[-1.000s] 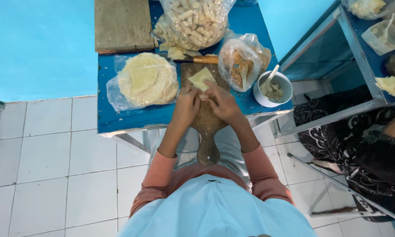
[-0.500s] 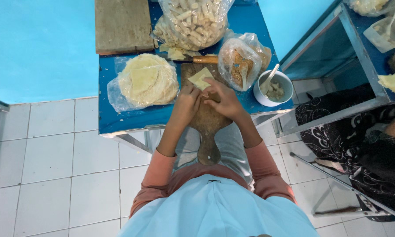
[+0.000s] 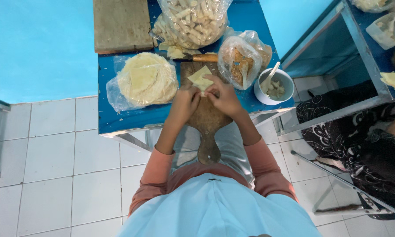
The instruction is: The person folds triangular dough wrappers around filling on a wooden cutting board, pressing the edges closed by hand, and uses a spoon to scoop filling from a bowl onto the wrappers, setting finished folded pastries on the board.
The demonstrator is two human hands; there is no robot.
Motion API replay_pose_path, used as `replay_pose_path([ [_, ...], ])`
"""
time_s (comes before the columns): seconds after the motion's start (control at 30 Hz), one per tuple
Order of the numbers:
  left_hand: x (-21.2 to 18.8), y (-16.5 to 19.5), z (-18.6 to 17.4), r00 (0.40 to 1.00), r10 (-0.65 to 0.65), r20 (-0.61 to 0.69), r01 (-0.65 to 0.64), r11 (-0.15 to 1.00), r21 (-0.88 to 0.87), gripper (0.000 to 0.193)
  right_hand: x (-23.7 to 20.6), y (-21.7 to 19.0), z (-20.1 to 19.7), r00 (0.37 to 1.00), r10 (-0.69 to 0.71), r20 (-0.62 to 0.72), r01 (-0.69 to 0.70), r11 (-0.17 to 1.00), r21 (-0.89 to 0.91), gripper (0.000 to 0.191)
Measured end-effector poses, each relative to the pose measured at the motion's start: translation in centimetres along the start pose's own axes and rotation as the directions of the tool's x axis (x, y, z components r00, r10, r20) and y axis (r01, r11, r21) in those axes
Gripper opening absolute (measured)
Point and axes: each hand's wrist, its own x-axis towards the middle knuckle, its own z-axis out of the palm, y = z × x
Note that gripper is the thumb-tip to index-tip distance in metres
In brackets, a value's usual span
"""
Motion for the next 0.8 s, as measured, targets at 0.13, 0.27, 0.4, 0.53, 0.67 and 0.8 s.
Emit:
replay_pose_path([
  [0.13,1.4,0.0,-0.2,0.995,-0.074,0.07,0.075,0.997,-0.011,0.005,1.5,0.0,-0.2,0.995,0.069,0.077,-0.077,0.991,0.107,0.06],
  [0.27,2.0,0.2,-0.5,0.992,-0.111,0.062,0.113,0.993,-0.027,0.007,1.6,-0.2,0.0,0.999,-0.007,0.051,0.007,1.0,0.003,0.066],
  [0.4,1.8,0.3,-0.5,0.987,-0.147,0.071,0.151,0.988,-0.042,0.007,0.7,-0.5,0.0,0.992,-0.123,0.031,0.125,0.99,-0.072,0.066],
  [0.53,1.2,0.0,-0.4,1.0,0.021,-0.02,-0.02,0.998,0.055,0.006,-0.4,-0.8,-0.3,0.969,-0.238,0.058,0.245,0.956,-0.16,0.062],
  [0.67,0.3,0.4,-0.4,0.998,0.058,-0.015,-0.057,0.995,0.081,0.008,-0.7,-0.9,-0.3,0.967,-0.246,0.069,0.256,0.938,-0.235,0.059],
  [0.8,0.0,0.8,-1.1,0.993,0.116,0.034,-0.12,0.984,0.13,0.011,0.2,-0.4,-0.2,0.97,-0.227,0.08,0.239,0.952,-0.192,0.064],
])
